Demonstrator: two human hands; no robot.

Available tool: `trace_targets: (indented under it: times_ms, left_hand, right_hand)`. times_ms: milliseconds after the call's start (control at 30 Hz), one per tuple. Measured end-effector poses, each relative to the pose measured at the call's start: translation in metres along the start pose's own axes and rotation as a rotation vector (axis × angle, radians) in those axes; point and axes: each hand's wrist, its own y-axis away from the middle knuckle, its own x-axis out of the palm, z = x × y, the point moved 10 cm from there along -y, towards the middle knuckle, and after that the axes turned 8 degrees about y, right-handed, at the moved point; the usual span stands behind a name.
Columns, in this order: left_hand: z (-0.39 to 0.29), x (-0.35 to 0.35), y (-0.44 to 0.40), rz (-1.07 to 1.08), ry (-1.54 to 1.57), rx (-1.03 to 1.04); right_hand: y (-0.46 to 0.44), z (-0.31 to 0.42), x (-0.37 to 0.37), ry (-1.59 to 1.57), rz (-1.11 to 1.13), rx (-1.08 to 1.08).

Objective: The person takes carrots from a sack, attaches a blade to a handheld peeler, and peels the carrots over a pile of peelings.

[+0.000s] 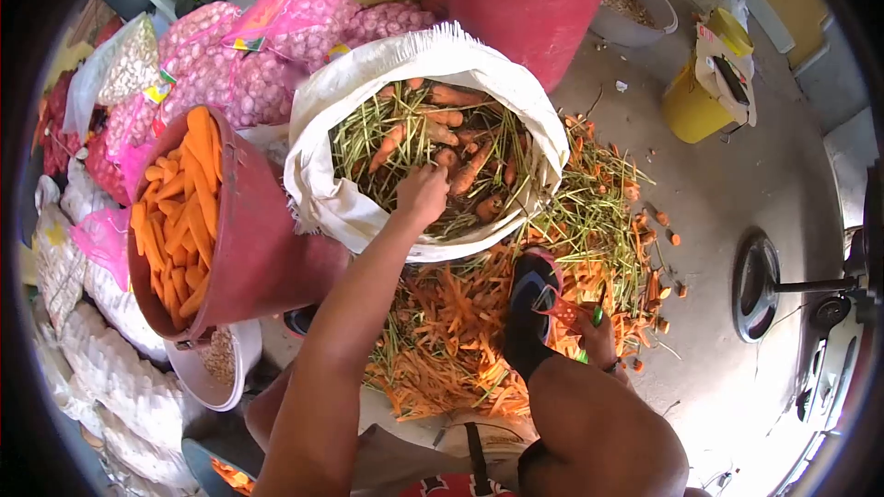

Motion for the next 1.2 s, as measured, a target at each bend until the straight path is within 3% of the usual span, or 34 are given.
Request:
trace_targets:
  times_ms: [67, 133, 200, 233, 267, 333, 367, 467, 500, 700, 767, 900, 1067, 1100, 1200]
  left_hand:
    - [0.006, -0.015, 0.005, 0.078, 0.070, -0.107]
    - [0.004, -0.062, 0.017, -0.017, 0.238, -0.108]
    - [0.018, -0.105, 0.030, -0.196, 0.877, 0.047]
    - [0.030, -0.125, 0.042, -0.237, 0.949, 0.086]
    - [0.033, -0.145, 0.062, -0.236, 1.241, 0.026]
    - [0.019, -0.172, 0.122, -0.161, 1.176, -0.139]
    - [0.018, -0.167, 0.146, -0.126, 1.234, -0.167]
    - [0.001, -0.152, 0.201, -0.100, 1.494, -0.275]
    - [-0.007, -0.147, 0.207, -0.113, 1.606, -0.220]
    - [-0.040, -0.122, 0.220, -0.191, 1.643, -0.134]
    - [-0.042, -0.121, 0.220, -0.214, 1.456, -0.119]
    - [-0.032, -0.125, 0.222, -0.294, 1.276, -0.147]
    - [-0.022, -0.111, 0.228, -0.289, 1.213, -0.261]
    - [-0.021, -0.108, 0.229, -0.323, 1.181, -0.203]
    - [-0.012, -0.078, 0.239, -0.240, 1.045, -0.277]
  right_hand:
    - [0.010, -0.010, -0.020, -0.049, -0.132, 0.020]
    - [0.010, -0.014, -0.033, -0.080, -0.152, 0.030]
    - [0.003, 0.013, -0.034, 0.004, -0.164, -0.080]
    - [0.003, 0.028, -0.031, 0.016, -0.135, -0.086]
    - [0.004, 0.050, -0.028, 0.078, -0.177, -0.087]
    - [0.001, 0.104, -0.010, 0.208, -0.096, -0.258]
    - [0.011, 0.141, -0.004, 0.507, -0.170, -0.383]
    - [0.035, 0.232, 0.046, 0.546, 0.013, -0.769]
    - [0.039, 0.253, 0.062, 0.603, 0.089, -0.822]
    - [0.083, 0.331, 0.133, 0.940, 0.326, -1.002]
    - [0.090, 0.340, 0.159, 0.967, 0.396, -0.972]
    - [0.098, 0.327, 0.202, 0.906, 0.346, -1.168]
    - [0.083, 0.298, 0.231, 0.906, 0.407, -1.051]
    - [0.077, 0.287, 0.236, 0.944, 0.451, -1.029]
    - [0.064, 0.254, 0.251, 0.987, 0.533, -1.002]
